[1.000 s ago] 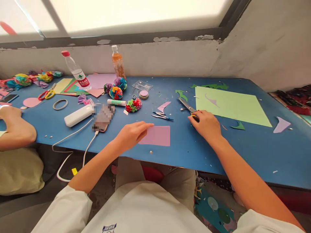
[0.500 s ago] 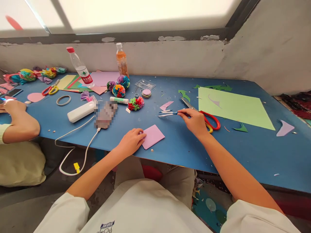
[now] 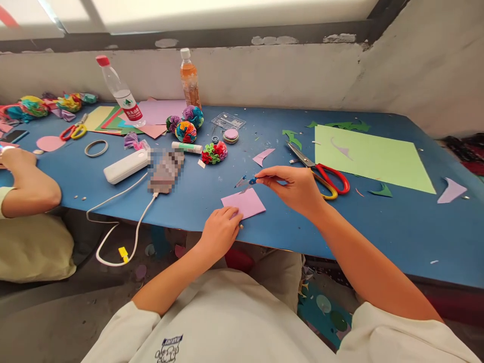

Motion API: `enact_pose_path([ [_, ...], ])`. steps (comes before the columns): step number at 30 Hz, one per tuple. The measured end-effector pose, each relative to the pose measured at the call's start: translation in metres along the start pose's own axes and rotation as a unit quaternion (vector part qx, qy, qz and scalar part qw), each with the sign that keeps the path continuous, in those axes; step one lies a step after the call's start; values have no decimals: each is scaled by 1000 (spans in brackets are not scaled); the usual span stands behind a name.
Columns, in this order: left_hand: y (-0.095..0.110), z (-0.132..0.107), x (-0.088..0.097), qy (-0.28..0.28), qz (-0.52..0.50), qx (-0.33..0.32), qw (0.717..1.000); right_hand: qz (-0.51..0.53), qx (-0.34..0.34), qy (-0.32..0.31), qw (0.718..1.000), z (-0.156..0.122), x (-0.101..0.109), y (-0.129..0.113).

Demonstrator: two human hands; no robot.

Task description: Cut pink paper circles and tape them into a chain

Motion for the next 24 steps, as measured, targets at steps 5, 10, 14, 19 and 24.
enact_pose_path([
  [5,-8,-7,2,13,-28,-15,999,11,14,-42,999,1,-20,0],
  [10,-8,-9,3,16,-14,-6,1000,18,37,-53,998,0,-28,-8],
  [14,-7,-11,6,59,-14,-19,998,1,38,-86,996,3,-34,-14],
  [19,-8,-15,7,110,-23,-32,993,13,66,-93,993,7,-37,-22],
  [24,-8,-17,13,150,-32,-44,987,16,70,-108,992,11,-41,-23],
])
Point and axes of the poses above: each hand's wrist, its own z-axis towards the middle knuckle, its own x-axis out of the back of the hand, y = z × x, the point moved 8 cm from there along z, towards the middle knuckle, and after that the axes turned 6 degrees about -x, right-handed, at the moved point
